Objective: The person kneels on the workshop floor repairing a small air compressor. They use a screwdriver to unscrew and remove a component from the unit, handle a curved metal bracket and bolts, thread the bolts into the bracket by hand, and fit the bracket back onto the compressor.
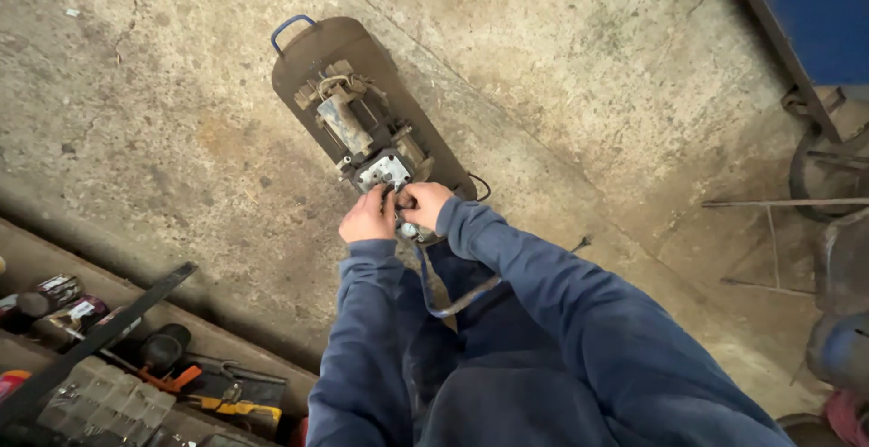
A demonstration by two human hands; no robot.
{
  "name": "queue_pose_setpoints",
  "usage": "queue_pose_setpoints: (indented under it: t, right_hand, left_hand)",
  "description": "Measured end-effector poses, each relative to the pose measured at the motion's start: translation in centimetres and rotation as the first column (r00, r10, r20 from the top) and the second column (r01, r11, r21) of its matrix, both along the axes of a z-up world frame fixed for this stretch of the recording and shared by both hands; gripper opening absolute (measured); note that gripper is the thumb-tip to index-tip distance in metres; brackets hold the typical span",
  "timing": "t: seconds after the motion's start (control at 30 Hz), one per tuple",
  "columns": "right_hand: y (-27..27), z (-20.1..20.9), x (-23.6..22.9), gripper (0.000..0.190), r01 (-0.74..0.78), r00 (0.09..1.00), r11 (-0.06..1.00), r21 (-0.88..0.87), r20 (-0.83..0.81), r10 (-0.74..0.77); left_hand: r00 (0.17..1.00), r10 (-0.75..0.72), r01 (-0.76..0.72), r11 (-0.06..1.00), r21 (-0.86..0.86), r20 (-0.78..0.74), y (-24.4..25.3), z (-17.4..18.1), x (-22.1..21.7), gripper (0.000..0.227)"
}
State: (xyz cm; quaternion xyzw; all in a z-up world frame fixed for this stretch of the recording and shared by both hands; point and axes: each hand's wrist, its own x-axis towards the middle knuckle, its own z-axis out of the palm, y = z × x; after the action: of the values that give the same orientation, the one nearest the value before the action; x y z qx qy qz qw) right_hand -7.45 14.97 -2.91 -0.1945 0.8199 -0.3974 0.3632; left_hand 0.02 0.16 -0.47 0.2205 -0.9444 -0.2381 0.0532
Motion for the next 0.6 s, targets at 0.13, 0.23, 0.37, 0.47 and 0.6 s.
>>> queue_pose_setpoints:
  t: [0.13,0.23,0.37,0.47,0.6]
  right_hand:
    - [-0.1,5.2,-1.4,0.022,0.052,0.989,0.997,0.059,0.137,-0.06]
    - [0.4,5.8,-1.4,0.018,0.091,0.968,0.98,0.175,0.217,-0.128]
    - [0.7,4.9,-0.4,0.019,0.039,0.994,0.998,0.053,-0.109,-0.034]
    - [0.9,3.6,0.0,0.019,0.032,0.982,0.999,0.005,-0.184,-0.031]
    - [0.1,6.1,-1.3,0.014,0.212,0.971,0.976,0.038,0.106,-0.215]
  left_hand:
    - [0.999,-0.026,0.026,1.0,-0.002,0.041,0.3,-0.4,-0.2,0.021]
    - [0.998,-0.013,0.014,1.0,-0.007,0.059,0.4,-0.8,-0.6,0.021]
    - [0.986,0.049,-0.058,0.997,0.049,0.161,0.2,-1.6,-0.2,0.022]
    - [0.983,0.065,-0.083,0.991,0.102,0.169,-0.3,-1.1,0.0,0.024]
    - [0.992,0.044,-0.071,0.97,0.233,0.118,-0.8,-1.5,0.2,0.026]
